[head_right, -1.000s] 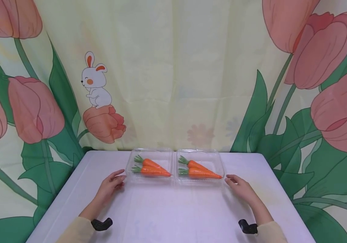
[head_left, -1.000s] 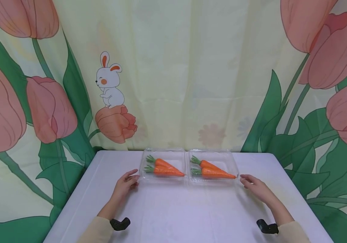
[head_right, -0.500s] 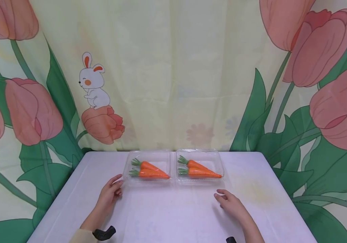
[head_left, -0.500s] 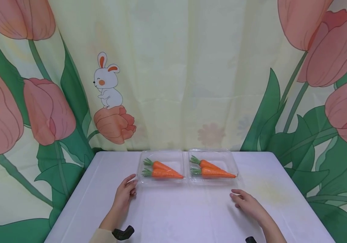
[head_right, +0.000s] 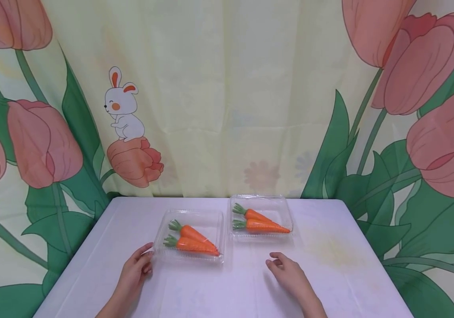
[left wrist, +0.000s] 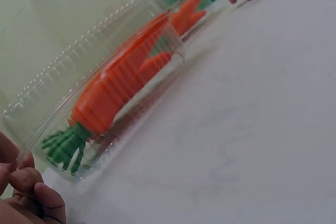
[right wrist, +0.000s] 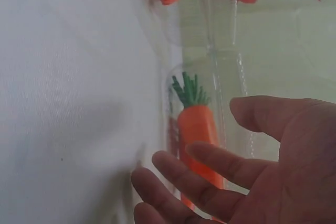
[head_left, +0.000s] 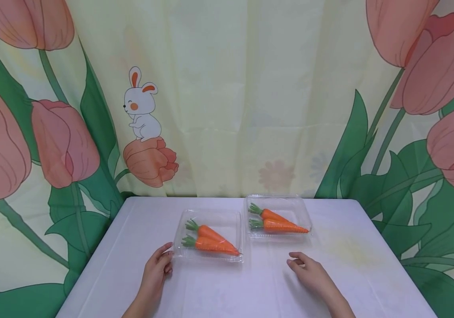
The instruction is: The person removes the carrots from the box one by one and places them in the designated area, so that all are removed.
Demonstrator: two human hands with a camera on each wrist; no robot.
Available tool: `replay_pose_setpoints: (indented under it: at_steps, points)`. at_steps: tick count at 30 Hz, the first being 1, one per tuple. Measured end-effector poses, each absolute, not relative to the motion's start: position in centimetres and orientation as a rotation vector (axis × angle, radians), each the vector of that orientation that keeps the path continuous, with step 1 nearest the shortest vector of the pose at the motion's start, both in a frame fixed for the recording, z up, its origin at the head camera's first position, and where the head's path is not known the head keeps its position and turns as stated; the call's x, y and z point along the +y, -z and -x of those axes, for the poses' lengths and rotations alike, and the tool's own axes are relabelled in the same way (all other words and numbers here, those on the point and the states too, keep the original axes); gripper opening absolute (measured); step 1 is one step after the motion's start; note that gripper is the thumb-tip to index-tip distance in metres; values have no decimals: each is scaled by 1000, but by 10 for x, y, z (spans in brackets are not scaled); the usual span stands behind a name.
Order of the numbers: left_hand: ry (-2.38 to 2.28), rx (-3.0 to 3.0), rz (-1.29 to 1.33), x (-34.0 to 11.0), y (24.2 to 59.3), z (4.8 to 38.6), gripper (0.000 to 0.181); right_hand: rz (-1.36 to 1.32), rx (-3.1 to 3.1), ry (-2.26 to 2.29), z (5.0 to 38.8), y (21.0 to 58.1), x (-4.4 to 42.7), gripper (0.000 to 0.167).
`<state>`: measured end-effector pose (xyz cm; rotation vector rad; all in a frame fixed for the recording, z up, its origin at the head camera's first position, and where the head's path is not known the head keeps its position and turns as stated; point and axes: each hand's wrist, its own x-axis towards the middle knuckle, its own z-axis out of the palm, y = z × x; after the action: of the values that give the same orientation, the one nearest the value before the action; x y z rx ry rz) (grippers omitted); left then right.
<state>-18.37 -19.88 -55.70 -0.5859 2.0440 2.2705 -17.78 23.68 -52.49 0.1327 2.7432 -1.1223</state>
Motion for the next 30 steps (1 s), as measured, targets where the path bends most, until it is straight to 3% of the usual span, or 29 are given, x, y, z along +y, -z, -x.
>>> replay_pose_setpoints:
  at_steps: [8,22,30]
  points:
    - [-2260,2019,601,-191,557,164,49,-119,2709,1169,172,517,213,40]
    - [-2282,2001,543,-175,563,161,55,-135,2703,1323,167,523,201,30]
    - [-2309,1965,455,-153,568,166,58,-131,2626,1503,170,526,192,51]
